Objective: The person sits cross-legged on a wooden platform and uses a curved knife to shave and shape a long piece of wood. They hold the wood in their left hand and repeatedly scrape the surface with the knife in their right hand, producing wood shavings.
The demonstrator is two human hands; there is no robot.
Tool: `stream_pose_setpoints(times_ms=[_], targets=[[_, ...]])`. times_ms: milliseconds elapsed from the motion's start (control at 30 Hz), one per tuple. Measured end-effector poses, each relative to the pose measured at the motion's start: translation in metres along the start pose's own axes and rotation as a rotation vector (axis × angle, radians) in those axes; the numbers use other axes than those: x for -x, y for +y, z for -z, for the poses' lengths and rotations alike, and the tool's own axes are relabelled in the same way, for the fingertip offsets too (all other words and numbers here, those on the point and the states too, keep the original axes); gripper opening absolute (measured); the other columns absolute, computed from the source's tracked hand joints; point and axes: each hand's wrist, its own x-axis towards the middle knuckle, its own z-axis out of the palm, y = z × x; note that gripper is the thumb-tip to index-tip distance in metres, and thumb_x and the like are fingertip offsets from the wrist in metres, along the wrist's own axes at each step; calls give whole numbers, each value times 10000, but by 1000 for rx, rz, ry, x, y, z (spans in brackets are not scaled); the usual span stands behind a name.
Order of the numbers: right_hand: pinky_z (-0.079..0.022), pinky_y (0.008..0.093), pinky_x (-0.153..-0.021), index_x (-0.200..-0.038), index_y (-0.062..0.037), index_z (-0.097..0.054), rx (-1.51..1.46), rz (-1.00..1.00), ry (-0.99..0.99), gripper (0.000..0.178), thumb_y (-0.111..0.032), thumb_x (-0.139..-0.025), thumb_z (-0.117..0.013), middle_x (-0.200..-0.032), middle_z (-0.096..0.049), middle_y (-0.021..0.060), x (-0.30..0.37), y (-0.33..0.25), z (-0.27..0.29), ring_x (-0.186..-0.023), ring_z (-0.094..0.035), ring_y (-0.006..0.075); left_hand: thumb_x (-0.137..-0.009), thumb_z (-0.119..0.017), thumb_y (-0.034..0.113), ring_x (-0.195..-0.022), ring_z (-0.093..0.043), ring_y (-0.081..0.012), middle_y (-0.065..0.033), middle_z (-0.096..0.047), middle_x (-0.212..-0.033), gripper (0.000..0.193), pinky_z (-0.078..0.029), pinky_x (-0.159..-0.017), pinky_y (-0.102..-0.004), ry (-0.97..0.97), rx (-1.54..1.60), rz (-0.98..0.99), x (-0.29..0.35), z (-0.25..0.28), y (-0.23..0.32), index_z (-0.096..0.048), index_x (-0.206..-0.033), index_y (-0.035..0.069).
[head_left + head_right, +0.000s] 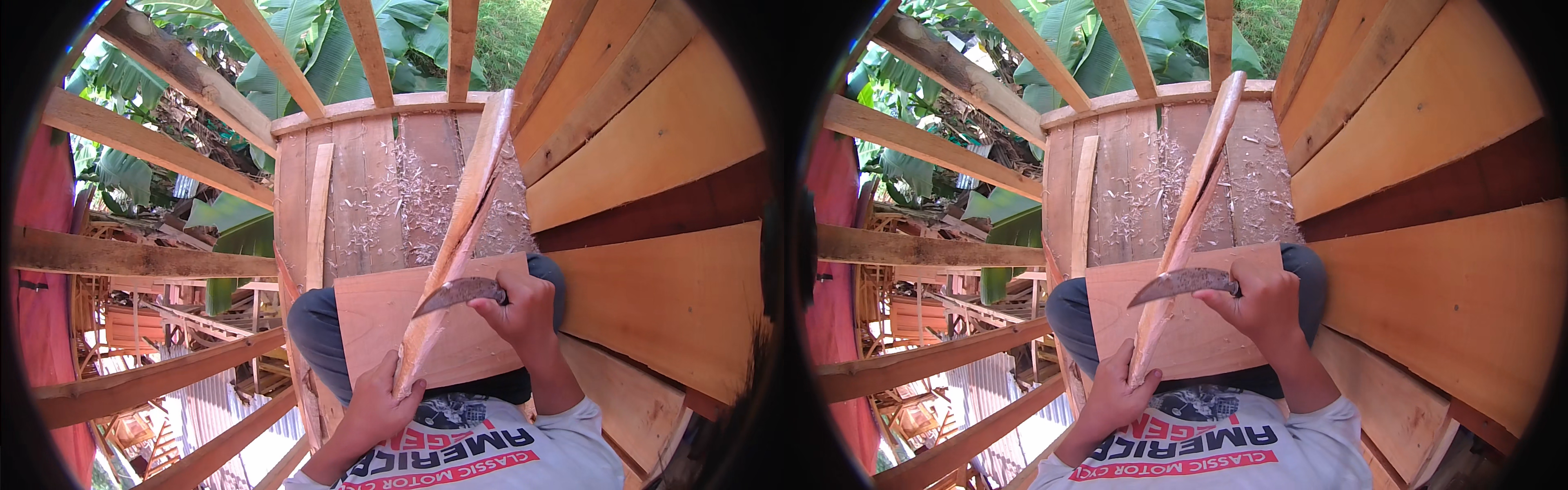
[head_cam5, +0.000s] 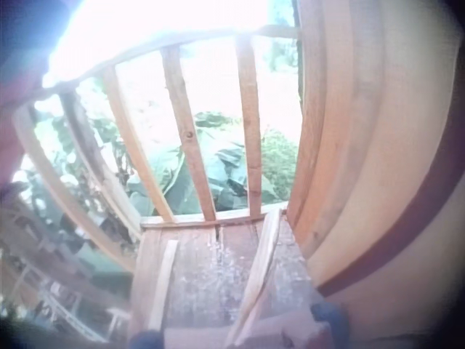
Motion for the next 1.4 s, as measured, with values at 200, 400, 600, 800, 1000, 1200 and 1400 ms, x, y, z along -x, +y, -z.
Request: stream_pose_setpoints(times_ms=[200, 400, 600, 800, 1000, 1200, 1400], targets=[[-397, 374, -463, -596, -30, -535, 75, -103, 132, 641, -634, -793, -618, -534, -508, 131, -12, 19, 7, -486, -540, 298, -819, -662, 194, -755, -626, -439, -261, -604, -764, 319, -488, -667, -411, -88, 11, 133, 6, -4, 6, -530, -1021, -15], [-335, 380, -478, -623, 0, -510, -170, -390, 379, 646, -595, -868, -563, -508, -407, 146, -26, 79, 46, -487, -346, 281, -827, -667, 182, -721, -620, -402, -239, -601, -775, 326, -472, -663, -396, -242, 0, 182, 21, -8, -16, -516, -1039, -15], [-442, 390, -477, -607, -38, -565, -70, -73, -110, 623, -636, -765, -639, -521, -527, 135, 23, 7, 1, -533, -598, 332, -843, -654, 164, -629, -551, -319, -206, -581, -719, 300, -451, -634, -351, -140, 96, 157, 5, -6, -25, -519, -1029, -29], [-446, 390, -460, -591, -49, -589, -74, -106, -115, 629, -657, -742, -645, -511, -542, 127, 34, 0, -4, -510, -600, 322, -849, -637, 164, -690, -615, -377, -235, -603, -750, 311, -465, -635, -379, -157, 51, 108, 4, -9, -1, -511, -1048, -39], [-410, 381, -453, -580, -41, -532, 43, -80, -82, 689, -712, -711, -624, -512, -499, 135, 30, 6, -7, -493, -563, 335, -856, -626, 187, -701, -619, -425, -254, -590, -722, 308, -467, -624, -408, -108, -59, 110, 9, -14, -4, -500, -1030, -35], [-386, 352, -424, -521, -82, -453, 85, 54, 82, 694, -737, -638, -651, -475, -437, 78, 10, 4, -4, -438, -516, 273, -862, -625, 185, -648, -604, -404, -241, -573, -691, 289, -459, -607, -394, -119, -12, 133, 12, -8, 5, -489, -993, -34], [-374, 358, -429, -538, -79, -437, 82, 131, 133, 696, -731, -618, -664, -494, -432, 79, -1, 2, -5, -451, -509, 272, -814, -628, 91, -582, -523, -216, -130, -532, -660, 201, -415, -572, -344, -78, 87, 125, 19, -9, -5, -488, -920, -6]])
